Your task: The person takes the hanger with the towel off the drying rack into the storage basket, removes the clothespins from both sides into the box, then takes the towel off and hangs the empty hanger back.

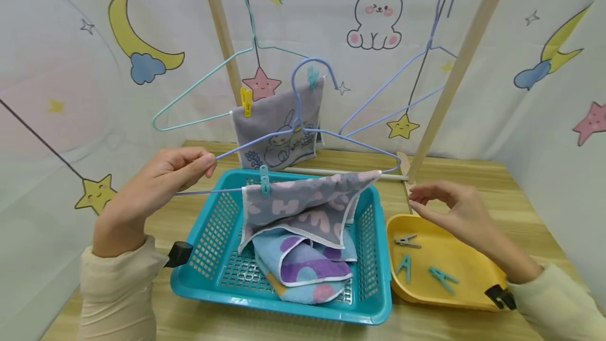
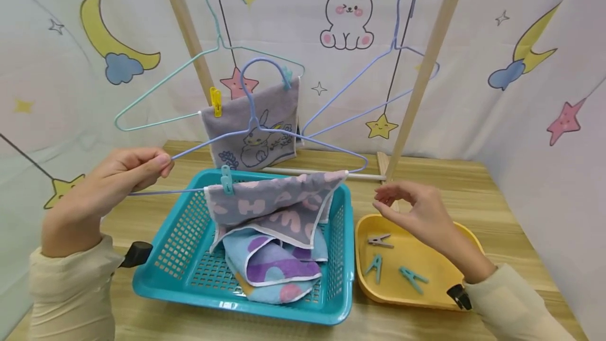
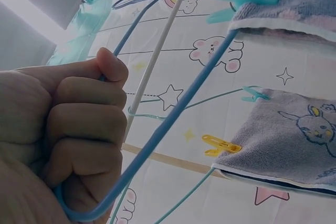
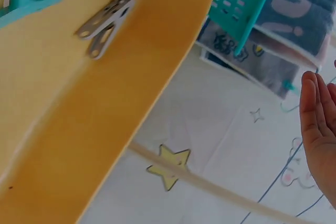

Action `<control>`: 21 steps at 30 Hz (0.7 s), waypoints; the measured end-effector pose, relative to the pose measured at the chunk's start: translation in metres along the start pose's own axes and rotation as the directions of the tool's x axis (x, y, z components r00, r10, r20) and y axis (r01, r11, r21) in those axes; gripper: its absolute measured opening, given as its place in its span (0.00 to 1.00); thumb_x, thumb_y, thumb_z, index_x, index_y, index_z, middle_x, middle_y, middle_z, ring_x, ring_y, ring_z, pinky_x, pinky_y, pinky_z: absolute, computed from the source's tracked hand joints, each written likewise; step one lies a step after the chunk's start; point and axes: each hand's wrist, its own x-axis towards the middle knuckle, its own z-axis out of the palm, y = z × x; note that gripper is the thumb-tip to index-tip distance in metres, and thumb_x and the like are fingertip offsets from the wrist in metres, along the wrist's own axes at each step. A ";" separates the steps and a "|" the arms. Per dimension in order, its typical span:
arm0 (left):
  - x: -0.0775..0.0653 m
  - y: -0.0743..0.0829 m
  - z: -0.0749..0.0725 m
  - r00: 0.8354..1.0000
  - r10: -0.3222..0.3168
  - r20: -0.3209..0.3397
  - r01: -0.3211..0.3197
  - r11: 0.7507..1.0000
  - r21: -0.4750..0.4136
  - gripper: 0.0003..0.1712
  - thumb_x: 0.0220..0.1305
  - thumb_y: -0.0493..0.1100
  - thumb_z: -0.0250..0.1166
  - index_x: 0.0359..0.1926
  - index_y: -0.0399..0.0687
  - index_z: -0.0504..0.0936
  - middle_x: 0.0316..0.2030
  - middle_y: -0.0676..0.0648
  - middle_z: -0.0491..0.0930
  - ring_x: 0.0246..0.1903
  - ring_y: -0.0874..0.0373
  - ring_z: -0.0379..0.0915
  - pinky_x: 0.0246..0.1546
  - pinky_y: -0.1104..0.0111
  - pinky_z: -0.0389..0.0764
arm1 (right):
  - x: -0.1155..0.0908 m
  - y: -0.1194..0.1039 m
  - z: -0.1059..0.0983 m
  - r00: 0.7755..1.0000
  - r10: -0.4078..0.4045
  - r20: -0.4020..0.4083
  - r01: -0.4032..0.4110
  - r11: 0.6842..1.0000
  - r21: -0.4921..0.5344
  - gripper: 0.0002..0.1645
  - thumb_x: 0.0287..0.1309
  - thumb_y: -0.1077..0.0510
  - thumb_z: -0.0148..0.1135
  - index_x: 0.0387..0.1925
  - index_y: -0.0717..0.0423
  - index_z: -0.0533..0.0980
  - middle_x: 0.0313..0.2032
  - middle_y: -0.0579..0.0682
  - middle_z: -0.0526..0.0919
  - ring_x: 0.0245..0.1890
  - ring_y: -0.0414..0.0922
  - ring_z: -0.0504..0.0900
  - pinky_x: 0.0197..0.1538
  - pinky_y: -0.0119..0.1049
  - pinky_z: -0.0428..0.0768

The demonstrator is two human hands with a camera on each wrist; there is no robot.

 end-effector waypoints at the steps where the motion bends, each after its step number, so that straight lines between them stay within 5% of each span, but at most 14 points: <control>1: 0.000 0.000 0.000 1.000 -0.004 -0.002 0.004 1.000 0.002 0.12 0.71 0.40 0.46 0.31 0.50 0.73 0.14 0.49 0.56 0.12 0.55 0.52 0.14 0.66 0.58 | 0.003 -0.002 0.003 1.000 -0.025 0.004 0.025 1.000 -0.008 0.21 0.40 0.76 0.67 0.39 0.59 0.79 0.34 0.49 0.83 0.31 0.40 0.79 0.39 0.27 0.76; 13: 0.001 0.003 0.001 1.000 0.008 0.003 -0.008 1.000 -0.030 0.12 0.71 0.39 0.46 0.31 0.49 0.73 0.13 0.49 0.55 0.11 0.55 0.52 0.13 0.66 0.58 | 0.038 -0.026 0.029 0.987 -0.140 0.074 0.145 0.986 -0.076 0.19 0.46 0.71 0.66 0.42 0.53 0.79 0.39 0.44 0.82 0.34 0.37 0.79 0.33 0.24 0.73; 21: 0.002 0.004 0.003 1.000 0.004 0.010 -0.003 1.000 -0.031 0.12 0.71 0.40 0.46 0.31 0.50 0.73 0.14 0.48 0.55 0.12 0.55 0.52 0.13 0.66 0.58 | 0.061 -0.042 0.050 0.985 -0.120 0.123 0.111 0.991 0.077 0.18 0.52 0.68 0.63 0.47 0.58 0.77 0.45 0.48 0.81 0.44 0.44 0.79 0.54 0.37 0.71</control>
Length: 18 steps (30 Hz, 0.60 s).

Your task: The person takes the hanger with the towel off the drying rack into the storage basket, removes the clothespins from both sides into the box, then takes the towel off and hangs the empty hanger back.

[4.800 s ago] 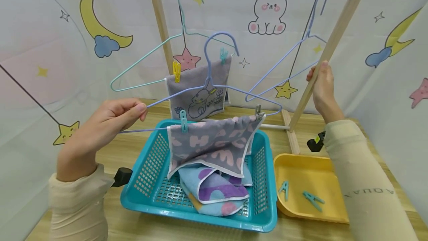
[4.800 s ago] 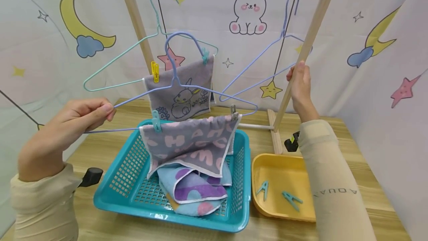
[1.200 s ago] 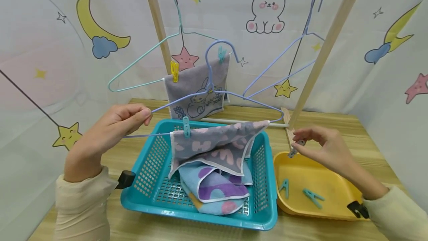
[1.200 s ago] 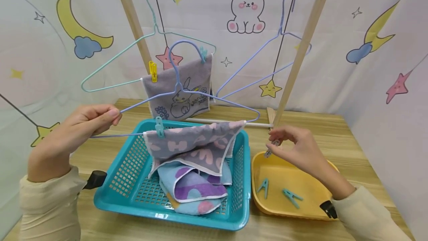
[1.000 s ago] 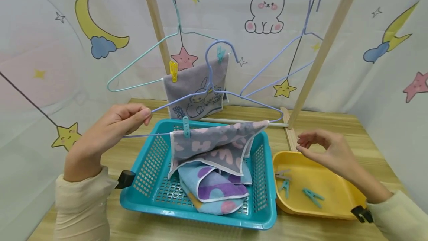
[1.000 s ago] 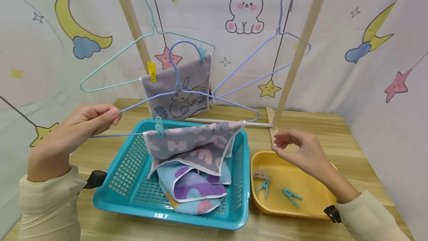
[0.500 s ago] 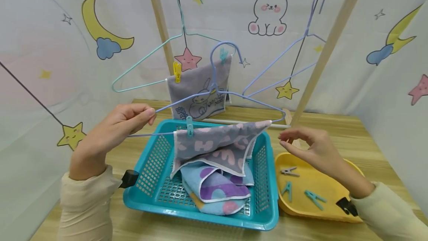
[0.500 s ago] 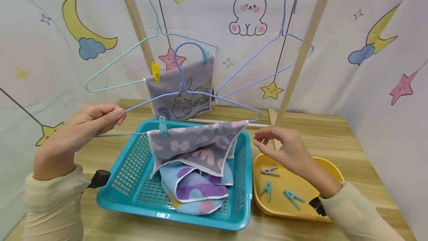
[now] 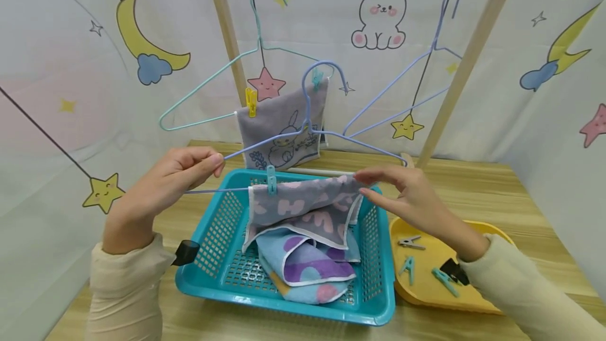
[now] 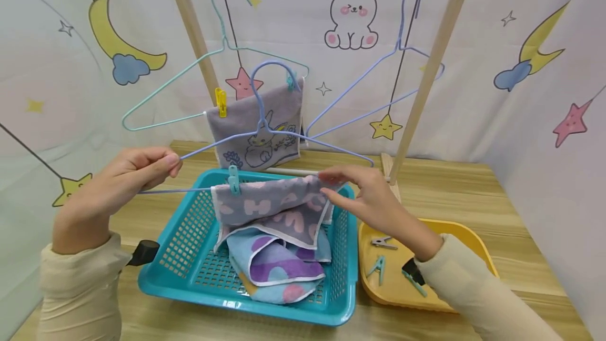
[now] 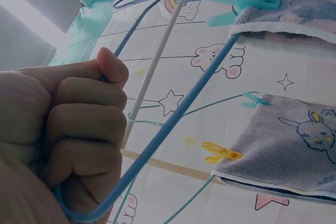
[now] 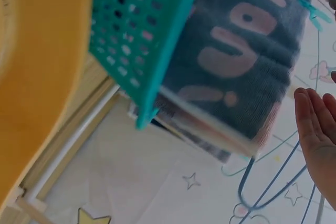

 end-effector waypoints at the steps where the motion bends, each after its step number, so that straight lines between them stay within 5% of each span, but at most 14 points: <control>1: 0.000 0.000 0.000 1.000 0.000 -0.001 0.000 1.000 -0.005 0.12 0.71 0.39 0.46 0.31 0.49 0.73 0.14 0.48 0.55 0.12 0.55 0.52 0.13 0.66 0.58 | 0.004 -0.001 0.003 1.000 0.008 0.009 -0.008 1.000 0.023 0.18 0.53 0.67 0.63 0.47 0.57 0.77 0.46 0.48 0.80 0.45 0.44 0.79 0.54 0.38 0.71; 12: 0.000 0.000 0.003 1.000 0.010 0.006 -0.010 1.000 -0.007 0.12 0.71 0.39 0.47 0.30 0.50 0.74 0.14 0.48 0.56 0.12 0.55 0.53 0.13 0.66 0.58 | 0.046 -0.027 0.040 0.989 0.090 0.115 -0.105 0.985 0.135 0.23 0.56 0.55 0.62 0.54 0.55 0.73 0.52 0.45 0.76 0.51 0.40 0.76 0.52 0.40 0.73; 18: 0.000 -0.001 0.004 1.000 0.006 0.002 -0.006 1.000 -0.006 0.12 0.71 0.39 0.47 0.30 0.50 0.74 0.14 0.49 0.55 0.12 0.55 0.53 0.13 0.66 0.58 | 0.066 -0.049 0.059 0.991 0.081 0.109 -0.099 0.981 0.169 0.22 0.56 0.59 0.62 0.54 0.58 0.73 0.52 0.49 0.77 0.51 0.42 0.76 0.49 0.38 0.75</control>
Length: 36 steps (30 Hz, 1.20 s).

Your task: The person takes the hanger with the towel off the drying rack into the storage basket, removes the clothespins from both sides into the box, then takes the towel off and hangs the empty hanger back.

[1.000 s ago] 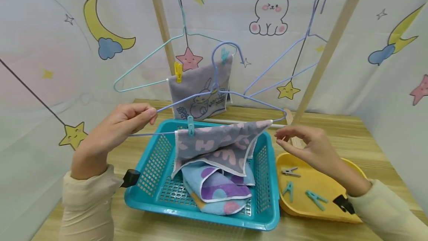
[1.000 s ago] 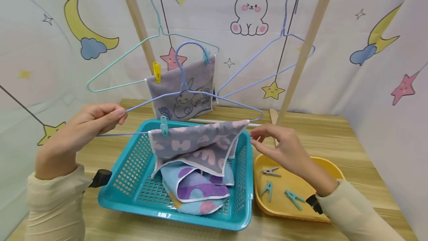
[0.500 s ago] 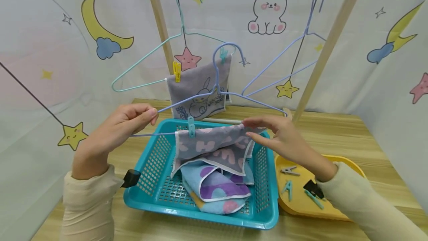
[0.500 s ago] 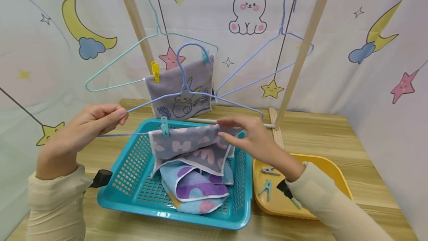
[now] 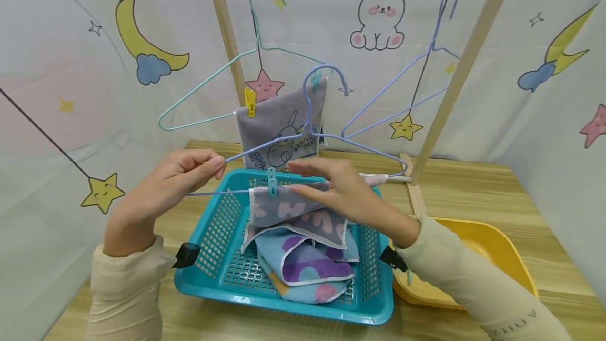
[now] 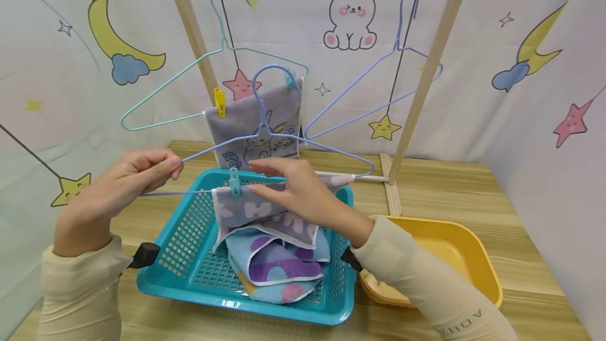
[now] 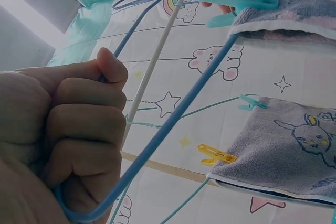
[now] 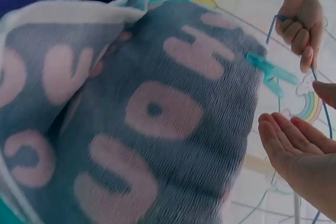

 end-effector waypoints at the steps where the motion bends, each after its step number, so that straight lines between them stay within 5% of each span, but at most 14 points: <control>1: 0.000 0.000 0.000 1.000 -0.001 -0.001 0.001 1.000 0.000 0.12 0.71 0.39 0.47 0.30 0.50 0.74 0.14 0.49 0.55 0.12 0.55 0.53 0.13 0.66 0.58 | 0.002 -0.002 0.003 1.000 0.006 -0.001 -0.006 1.000 0.015 0.22 0.56 0.59 0.62 0.54 0.58 0.73 0.52 0.50 0.77 0.51 0.43 0.76 0.49 0.37 0.75; 11: -0.001 0.002 0.003 1.000 -0.014 0.001 0.014 1.000 0.002 0.12 0.71 0.40 0.47 0.31 0.50 0.74 0.15 0.48 0.56 0.12 0.55 0.53 0.13 0.65 0.59 | 0.019 0.002 0.026 0.999 0.045 0.006 -0.046 0.998 0.036 0.23 0.57 0.53 0.62 0.54 0.55 0.73 0.49 0.45 0.78 0.46 0.36 0.78 0.48 0.35 0.75; 18: -0.001 0.003 0.004 1.000 -0.021 0.001 0.021 1.000 0.005 0.12 0.71 0.41 0.47 0.30 0.50 0.74 0.15 0.48 0.56 0.13 0.55 0.53 0.13 0.65 0.58 | 0.024 -0.001 0.030 0.994 0.105 -0.017 -0.105 0.994 -0.010 0.17 0.57 0.55 0.62 0.48 0.56 0.76 0.38 0.44 0.82 0.35 0.34 0.80 0.36 0.30 0.77; 29: 0.000 0.001 0.006 1.000 -0.017 0.018 0.017 1.000 -0.004 0.13 0.71 0.41 0.46 0.31 0.51 0.74 0.14 0.48 0.56 0.11 0.55 0.53 0.13 0.65 0.59 | 0.021 -0.001 0.031 0.983 -0.074 -0.168 0.069 0.997 -0.035 0.04 0.57 0.60 0.60 0.34 0.55 0.79 0.33 0.44 0.83 0.34 0.33 0.80 0.37 0.30 0.77; 36: 0.000 0.001 0.007 1.000 -0.019 0.021 0.019 1.000 -0.007 0.13 0.71 0.41 0.46 0.31 0.51 0.74 0.14 0.48 0.55 0.11 0.55 0.53 0.13 0.65 0.59 | 0.020 -0.005 0.027 0.969 -0.117 -0.218 0.127 0.991 0.034 0.06 0.56 0.60 0.61 0.36 0.57 0.78 0.36 0.47 0.84 0.35 0.37 0.82 0.39 0.33 0.78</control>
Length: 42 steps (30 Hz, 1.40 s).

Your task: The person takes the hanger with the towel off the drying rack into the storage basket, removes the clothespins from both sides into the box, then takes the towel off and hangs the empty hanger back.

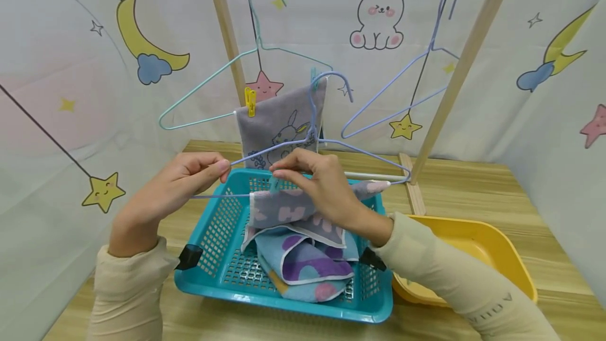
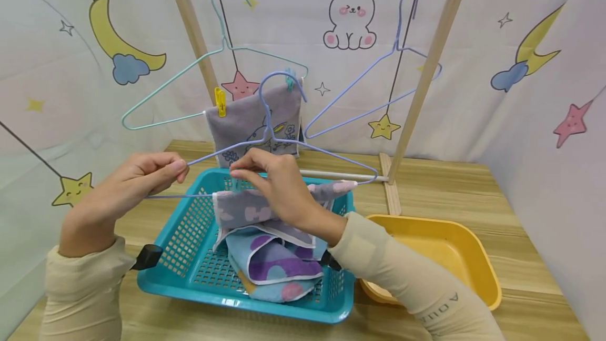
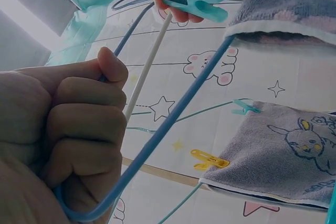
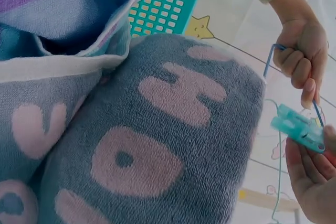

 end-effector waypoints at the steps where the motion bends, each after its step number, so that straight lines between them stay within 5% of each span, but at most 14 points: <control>1: 0.000 0.000 0.000 1.000 0.001 0.002 -0.001 1.000 -0.001 0.13 0.71 0.41 0.46 0.31 0.51 0.74 0.14 0.48 0.55 0.11 0.55 0.53 0.13 0.65 0.59 | 0.000 0.000 -0.001 1.000 -0.004 0.010 0.004 1.000 0.011 0.08 0.55 0.60 0.61 0.38 0.57 0.78 0.36 0.48 0.84 0.35 0.37 0.82 0.40 0.33 0.78; 6: 0.002 0.000 0.000 1.000 0.007 0.004 -0.007 1.000 -0.010 0.13 0.71 0.40 0.46 0.30 0.50 0.73 0.14 0.48 0.55 0.11 0.55 0.52 0.13 0.65 0.58 | -0.007 0.000 -0.012 0.996 -0.025 0.089 0.021 0.999 0.050 0.16 0.54 0.60 0.64 0.46 0.58 0.76 0.39 0.48 0.81 0.38 0.39 0.80 0.46 0.35 0.76; 13: 0.002 -0.001 0.000 1.000 0.003 0.002 -0.003 1.000 -0.015 0.13 0.71 0.40 0.46 0.30 0.50 0.74 0.14 0.48 0.55 0.11 0.55 0.52 0.13 0.65 0.58 | -0.023 0.000 -0.041 0.991 -0.077 0.113 0.067 0.994 0.087 0.16 0.50 0.66 0.66 0.44 0.59 0.77 0.38 0.50 0.80 0.35 0.43 0.79 0.43 0.38 0.78; 22: 0.000 -0.002 -0.001 1.000 0.004 -0.007 -0.004 1.000 -0.030 0.13 0.71 0.39 0.46 0.31 0.49 0.74 0.13 0.49 0.54 0.11 0.55 0.51 0.12 0.66 0.58 | -0.057 0.010 -0.090 0.993 0.040 0.111 -0.038 0.999 -0.022 0.19 0.47 0.71 0.66 0.43 0.58 0.76 0.39 0.53 0.81 0.35 0.44 0.79 0.40 0.43 0.78; 33: 0.001 -0.003 -0.001 1.000 -0.003 -0.003 0.002 0.999 -0.033 0.12 0.71 0.40 0.47 0.31 0.49 0.74 0.14 0.49 0.54 0.11 0.55 0.51 0.13 0.66 0.58 | -0.106 0.028 -0.149 0.989 0.145 0.018 -0.142 0.982 -0.124 0.22 0.42 0.77 0.65 0.42 0.63 0.76 0.38 0.57 0.80 0.35 0.44 0.78 0.44 0.29 0.76; 42: 0.004 -0.003 0.000 1.000 0.005 0.004 -0.004 0.999 -0.031 0.12 0.71 0.39 0.46 0.31 0.49 0.74 0.14 0.48 0.54 0.11 0.55 0.51 0.13 0.66 0.58 | -0.131 0.040 -0.172 0.980 0.198 -0.023 -0.198 0.958 -0.209 0.25 0.42 0.79 0.63 0.45 0.62 0.75 0.39 0.56 0.80 0.37 0.43 0.79 0.44 0.25 0.75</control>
